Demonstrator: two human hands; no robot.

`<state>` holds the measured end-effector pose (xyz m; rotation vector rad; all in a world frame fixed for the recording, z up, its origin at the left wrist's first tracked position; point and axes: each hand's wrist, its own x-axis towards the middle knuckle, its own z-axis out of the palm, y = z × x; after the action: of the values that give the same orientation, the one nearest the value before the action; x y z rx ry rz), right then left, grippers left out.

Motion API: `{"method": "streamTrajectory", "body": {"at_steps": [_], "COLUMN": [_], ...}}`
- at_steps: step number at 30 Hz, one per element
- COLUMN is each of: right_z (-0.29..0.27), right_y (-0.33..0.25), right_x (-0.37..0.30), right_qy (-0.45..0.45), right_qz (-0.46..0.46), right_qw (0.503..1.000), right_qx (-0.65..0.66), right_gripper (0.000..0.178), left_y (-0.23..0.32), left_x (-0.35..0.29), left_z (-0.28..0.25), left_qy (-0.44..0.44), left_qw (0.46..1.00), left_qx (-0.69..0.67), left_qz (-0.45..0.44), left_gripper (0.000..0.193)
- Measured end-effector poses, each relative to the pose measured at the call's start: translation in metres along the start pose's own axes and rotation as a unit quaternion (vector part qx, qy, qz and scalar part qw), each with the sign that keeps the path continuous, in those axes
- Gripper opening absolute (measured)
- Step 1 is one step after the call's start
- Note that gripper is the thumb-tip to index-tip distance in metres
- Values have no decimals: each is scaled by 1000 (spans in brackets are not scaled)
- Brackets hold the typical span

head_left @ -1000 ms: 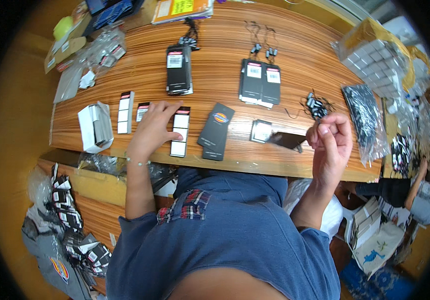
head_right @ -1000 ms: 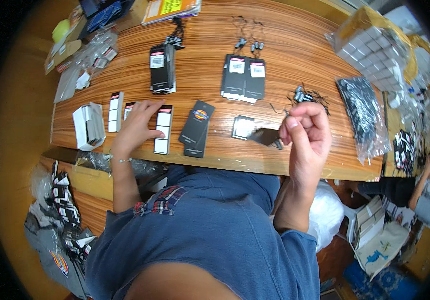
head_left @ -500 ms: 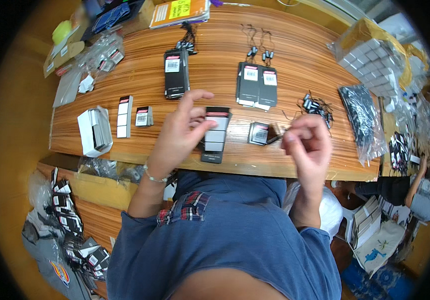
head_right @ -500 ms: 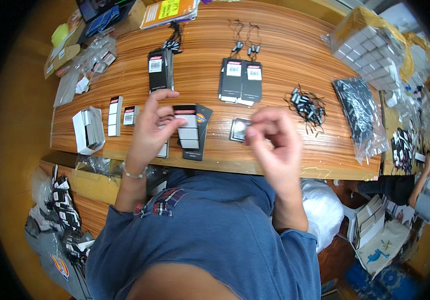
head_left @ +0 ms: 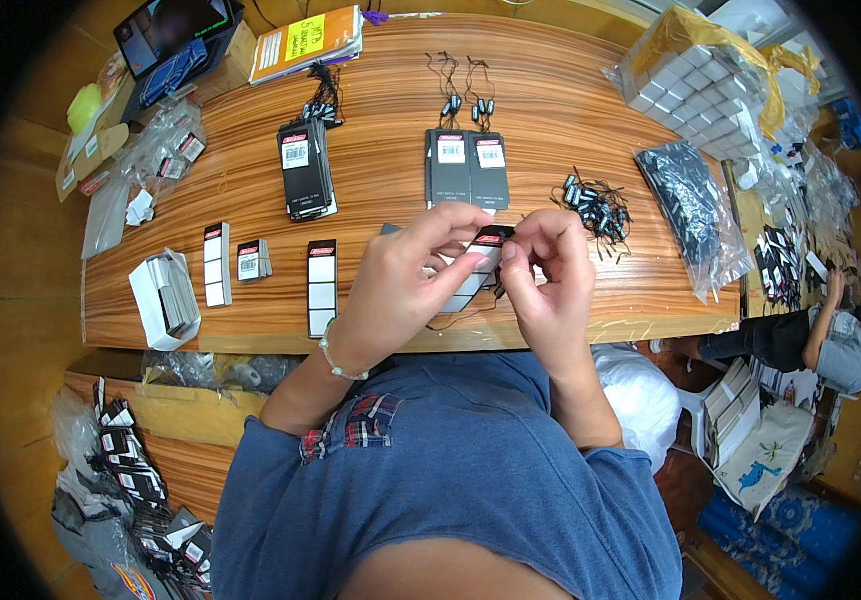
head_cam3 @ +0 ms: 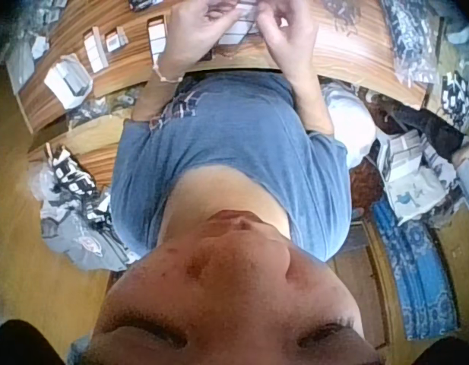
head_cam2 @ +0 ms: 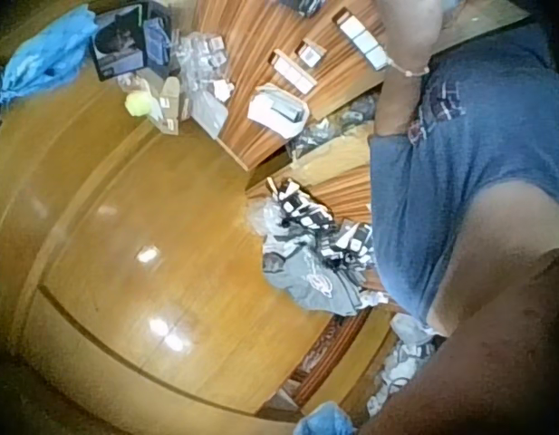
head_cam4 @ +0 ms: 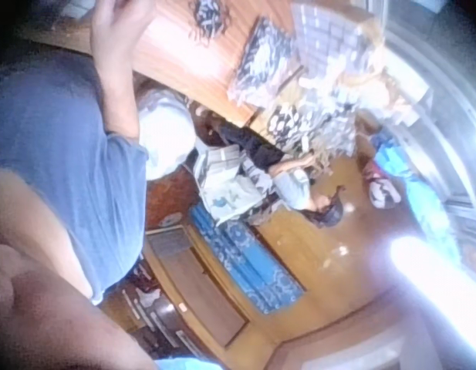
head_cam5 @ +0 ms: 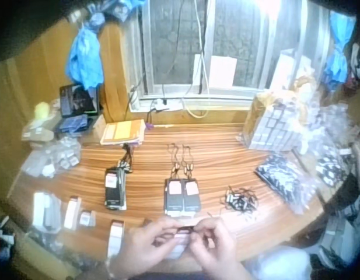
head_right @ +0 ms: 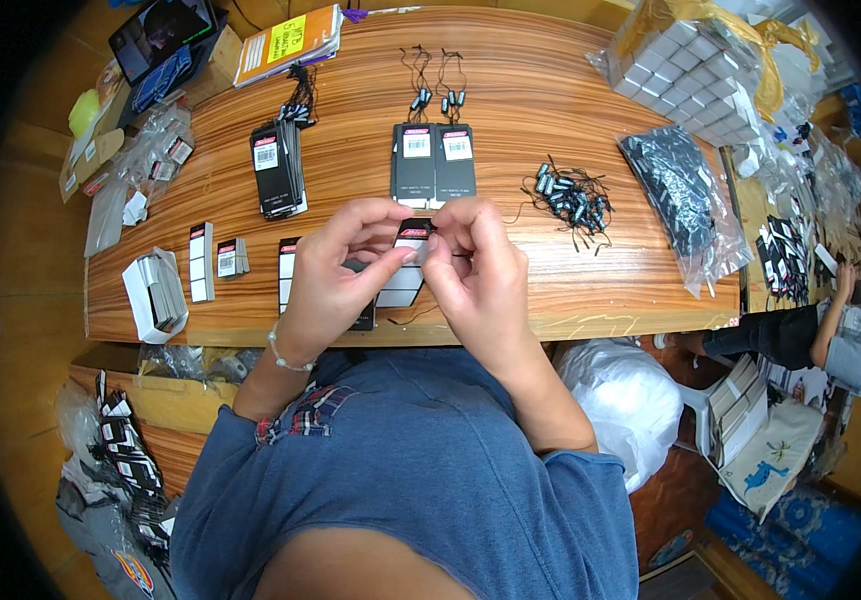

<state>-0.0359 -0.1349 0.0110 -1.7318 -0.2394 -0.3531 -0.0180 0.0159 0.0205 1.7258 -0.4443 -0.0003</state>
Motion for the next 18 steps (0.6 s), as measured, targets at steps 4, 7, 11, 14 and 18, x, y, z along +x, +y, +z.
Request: {"method": "streamTrajectory", "body": {"at_steps": [4, 7, 11, 14, 18], "right_z": [1, 1, 1, 0, 1], "right_y": [-1, -5, -11, -11, -10], "right_x": [2, 4, 5, 4, 4], "right_qy": [-2, -7, -8, -9, -9], "right_qz": [45, 51, 64, 70, 66], "right_qw": [994, 995, 992, 989, 990], "right_qx": [95, 90, 110, 126, 124], "right_gripper": [20, 22, 24, 25, 25], "left_y": [1, -2, 1, 0, 0], "left_x": [-1, 0, -1, -2, -2], "left_z": [-1, 1, 4, 3, 0], "left_qy": [5, 26, 53, 53, 42], "left_qw": [998, 995, 996, 997, 998], "left_qx": [52, 60, 32, 6, 12], "left_qz": [21, 72, 60, 49, 52], "left_gripper": [28, 29, 26, 22, 19]}}
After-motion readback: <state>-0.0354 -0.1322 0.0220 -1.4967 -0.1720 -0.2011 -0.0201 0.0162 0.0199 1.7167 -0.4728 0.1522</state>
